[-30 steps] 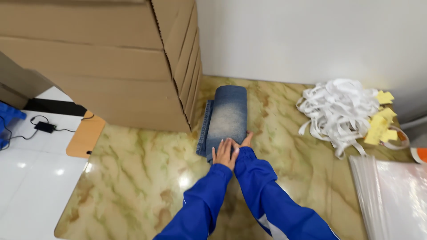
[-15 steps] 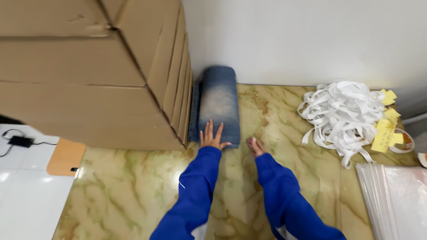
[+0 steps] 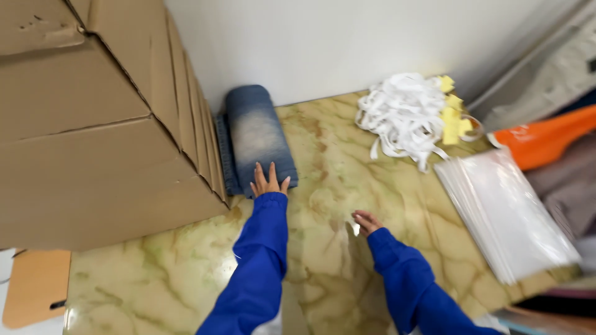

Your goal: The person folds a patterned top and a pair of jeans on a marble-patterned table. They also hang a patterned top on a clothing rack using a hanger. The person handles the clothes by hand, smoothing and rolling them into compact shapes.

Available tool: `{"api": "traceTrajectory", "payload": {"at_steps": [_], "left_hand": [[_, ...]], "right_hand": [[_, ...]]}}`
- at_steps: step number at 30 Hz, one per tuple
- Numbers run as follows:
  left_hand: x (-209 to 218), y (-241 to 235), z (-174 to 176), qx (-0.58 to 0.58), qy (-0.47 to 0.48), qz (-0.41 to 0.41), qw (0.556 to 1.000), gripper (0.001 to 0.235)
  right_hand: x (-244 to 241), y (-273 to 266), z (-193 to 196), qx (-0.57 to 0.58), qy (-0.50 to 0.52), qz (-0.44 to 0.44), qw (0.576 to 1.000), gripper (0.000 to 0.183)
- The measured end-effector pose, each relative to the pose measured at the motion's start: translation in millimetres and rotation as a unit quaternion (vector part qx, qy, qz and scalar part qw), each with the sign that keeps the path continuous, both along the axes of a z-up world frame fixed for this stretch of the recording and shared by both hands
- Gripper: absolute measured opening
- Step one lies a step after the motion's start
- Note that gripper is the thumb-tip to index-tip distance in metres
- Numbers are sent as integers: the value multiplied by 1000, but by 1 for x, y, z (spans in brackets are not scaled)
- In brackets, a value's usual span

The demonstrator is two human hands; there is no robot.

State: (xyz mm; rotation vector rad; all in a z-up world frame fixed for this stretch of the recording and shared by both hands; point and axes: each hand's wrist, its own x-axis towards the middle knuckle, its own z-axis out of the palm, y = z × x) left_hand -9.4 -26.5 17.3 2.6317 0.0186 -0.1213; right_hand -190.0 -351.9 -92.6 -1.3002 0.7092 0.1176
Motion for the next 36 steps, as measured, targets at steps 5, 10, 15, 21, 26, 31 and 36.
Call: {"api": "traceTrajectory", "payload": {"at_steps": [5,10,15,21,26,31,36], "left_hand": [[-33,-42,10,-192,-99,-10,976,54],[-91,-52,86,-480,-85,8,873,25],[-136,-88,169,-679,93,26,728,21],[-205,-199,214,-724,155,-49,670,24],[-292,-314,223,-708,217,-99,665,22],[-417,-438,214,-694,272,-146,650,21],[-543,-539,197,-659,354,-215,628,18]], "right_hand": [[-53,-59,83,-13,-17,-73,997,58],[-90,-67,204,13,-78,-141,987,43],[-131,-123,191,-274,-220,-132,927,30],[-286,-163,298,-568,-116,-140,803,26],[-428,-228,299,-564,-58,-257,782,25],[-554,-285,283,-530,-104,-340,770,22],[-642,-309,300,-512,-79,-405,753,22]]}}
